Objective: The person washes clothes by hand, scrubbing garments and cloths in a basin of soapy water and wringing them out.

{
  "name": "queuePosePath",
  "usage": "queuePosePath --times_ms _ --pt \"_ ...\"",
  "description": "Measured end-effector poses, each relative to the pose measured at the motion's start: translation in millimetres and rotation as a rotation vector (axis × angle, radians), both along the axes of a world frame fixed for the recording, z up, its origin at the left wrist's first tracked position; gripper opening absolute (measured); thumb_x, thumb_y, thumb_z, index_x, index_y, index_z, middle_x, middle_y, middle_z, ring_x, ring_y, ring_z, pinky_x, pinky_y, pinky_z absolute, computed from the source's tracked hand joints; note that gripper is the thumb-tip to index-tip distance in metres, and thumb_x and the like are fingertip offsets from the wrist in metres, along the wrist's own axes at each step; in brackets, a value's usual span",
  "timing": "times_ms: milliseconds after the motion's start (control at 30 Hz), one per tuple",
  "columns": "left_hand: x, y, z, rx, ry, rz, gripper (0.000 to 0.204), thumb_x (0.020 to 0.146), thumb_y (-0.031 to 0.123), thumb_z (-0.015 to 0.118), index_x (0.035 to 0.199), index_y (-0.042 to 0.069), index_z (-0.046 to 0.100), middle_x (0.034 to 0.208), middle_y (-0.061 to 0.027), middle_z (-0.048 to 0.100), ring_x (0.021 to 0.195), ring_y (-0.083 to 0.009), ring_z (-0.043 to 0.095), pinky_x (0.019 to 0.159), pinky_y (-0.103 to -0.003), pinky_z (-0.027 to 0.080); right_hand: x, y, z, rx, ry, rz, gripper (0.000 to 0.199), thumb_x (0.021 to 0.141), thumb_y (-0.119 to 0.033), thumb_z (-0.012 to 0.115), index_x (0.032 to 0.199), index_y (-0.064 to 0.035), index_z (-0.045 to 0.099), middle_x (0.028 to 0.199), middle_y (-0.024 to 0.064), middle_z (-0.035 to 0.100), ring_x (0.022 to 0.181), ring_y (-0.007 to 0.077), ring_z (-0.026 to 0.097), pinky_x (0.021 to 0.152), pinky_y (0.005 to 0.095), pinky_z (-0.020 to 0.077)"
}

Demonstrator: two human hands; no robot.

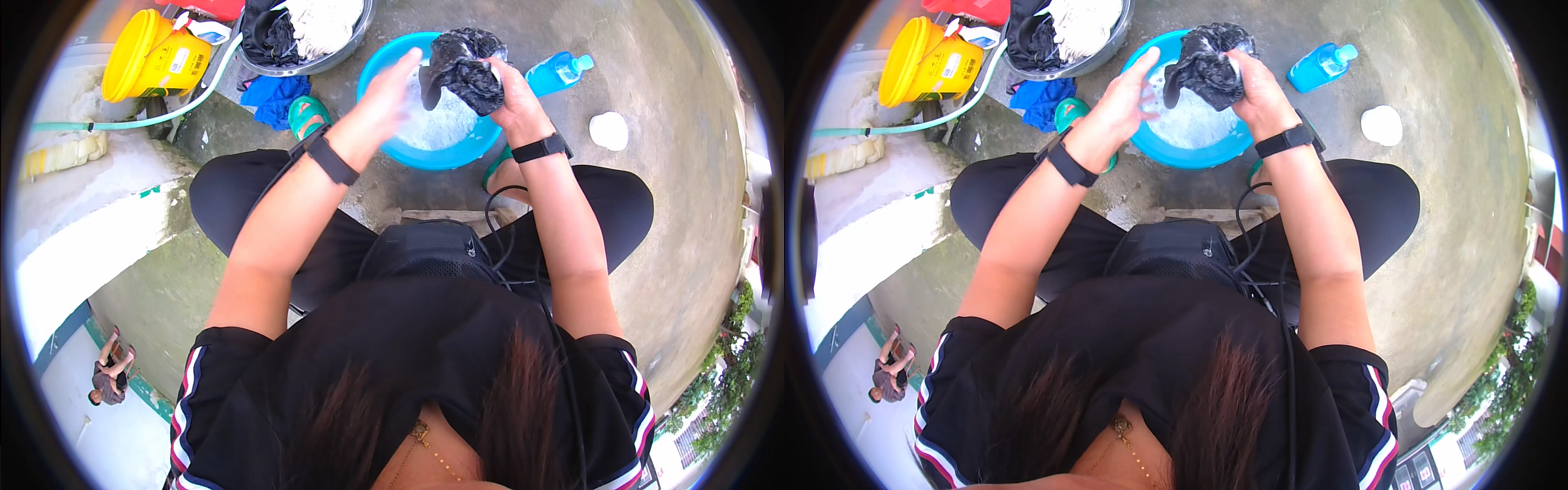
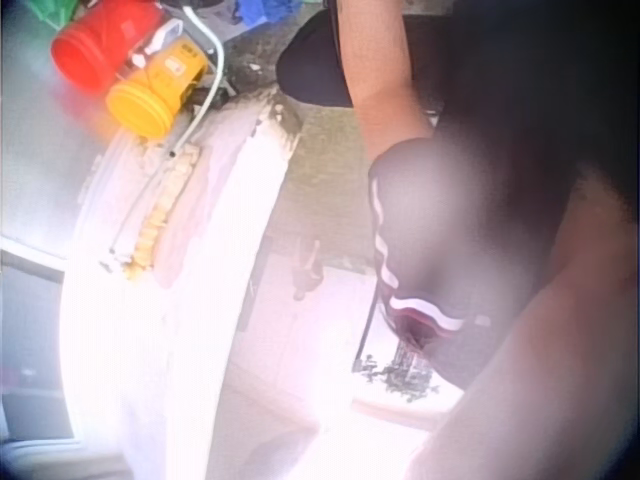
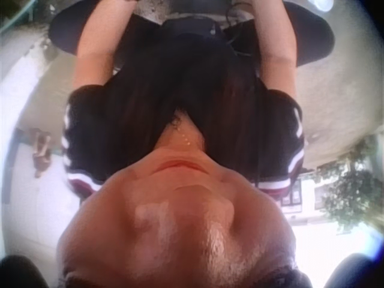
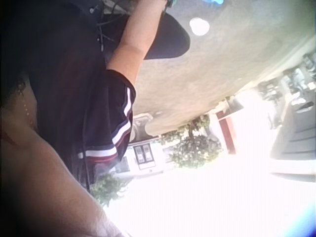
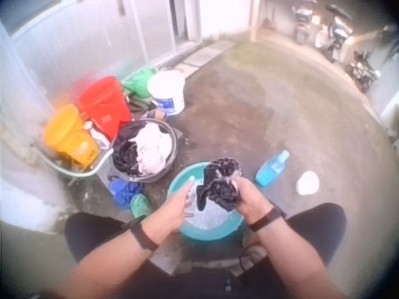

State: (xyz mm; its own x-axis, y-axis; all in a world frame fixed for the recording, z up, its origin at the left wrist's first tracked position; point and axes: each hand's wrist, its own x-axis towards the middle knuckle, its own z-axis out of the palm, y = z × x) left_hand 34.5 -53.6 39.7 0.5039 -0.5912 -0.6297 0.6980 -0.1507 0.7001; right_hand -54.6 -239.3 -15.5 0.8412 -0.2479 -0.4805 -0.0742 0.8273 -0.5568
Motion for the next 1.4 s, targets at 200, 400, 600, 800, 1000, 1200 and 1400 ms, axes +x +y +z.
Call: queuePosePath --times_ms 200,400,600,800,1000,1200,1400 --pt "0 -14 -20 -0.334 0.402 -0.150 0.078 0.082 0.073 0.044 0.132 0.013 0.048 0.125 -0.0149 0.056 0.113 -0.0341 0.055 0.093 -0.062 0.041 9 40 8 -1.382 0.317 0.064 0.051 0.078 -0.019 0.063 0.115 0.0101 0.044 0.097 0.0264 0.064 0.088 0.0382 0.064 0.078 0.0426 0.0500" --pt "-5 -21 -21 -0.280 0.402 -0.169 0.065 0.083 0.063 0.055 0.127 0.015 0.054 0.127 -0.0119 0.056 0.113 -0.0293 0.055 0.095 -0.056 0.041 -1 66 26 -1.829 0.357 0.414 0.044 0.074 -0.016 0.059 0.109 0.0103 0.049 0.105 0.0329 0.058 0.100 0.0451 0.056 0.089 0.0479 0.0446" --pt "-4 -18 -38 -0.366 0.494 -0.029 0.042 0.084 0.048 0.066 0.105 0.013 0.062 0.108 -0.0088 0.064 0.104 -0.0219 0.060 0.090 -0.041 0.048 -7 82 27 -1.924 0.061 0.274 0.043 0.074 -0.011 0.057 0.112 0.0080 0.055 0.118 0.0288 0.053 0.112 0.0411 0.050 0.099 0.0454 0.0393" --pt "1 -13 -42 -0.383 0.503 0.001 0.038 0.089 0.044 0.059 0.106 0.010 0.059 0.102 -0.0102 0.061 0.098 -0.0259 0.057 0.086 -0.042 0.046 -10 86 53 -1.599 -0.002 0.249 0.035 0.073 -0.013 0.058 0.106 -0.0011 0.061 0.105 0.0230 0.064 0.095 0.0378 0.061 0.085 0.0456 0.0484" --pt "10 0 -44 -0.433 0.529 -0.056 0.025 0.086 0.028 0.067 0.101 0.009 0.062 0.097 -0.0084 0.066 0.087 -0.0223 0.064 0.081 -0.037 0.052 -3 55 45 -0.860 -0.179 0.242 0.027 0.079 -0.011 0.056 0.105 -0.0035 0.061 0.095 0.0111 0.069 0.074 0.0204 0.066 0.066 0.0326 0.0518" --pt "5 4 -30 -0.393 0.461 0.071 0.025 0.085 0.019 0.066 0.102 0.002 0.059 0.091 -0.0135 0.064 0.078 -0.0243 0.063 0.067 -0.034 0.054 -19 17 48 -0.520 -0.172 0.233 0.027 0.089 -0.012 0.054 0.113 -0.0016 0.057 0.110 0.0112 0.065 0.105 0.0197 0.062 0.090 0.0328 0.0497" --pt "7 15 -10 -0.652 0.628 0.094 0.031 0.085 0.027 0.062 0.105 0.003 0.063 0.100 -0.0140 0.066 0.089 -0.0260 0.062 0.077 -0.040 0.051 -32 -12 -39 0.057 0.118 -0.077 0.059 0.082 -0.023 0.070 0.129 -0.0022 0.040 0.125 0.0190 0.052 0.119 0.0320 0.050 0.101 0.0503 0.0416"
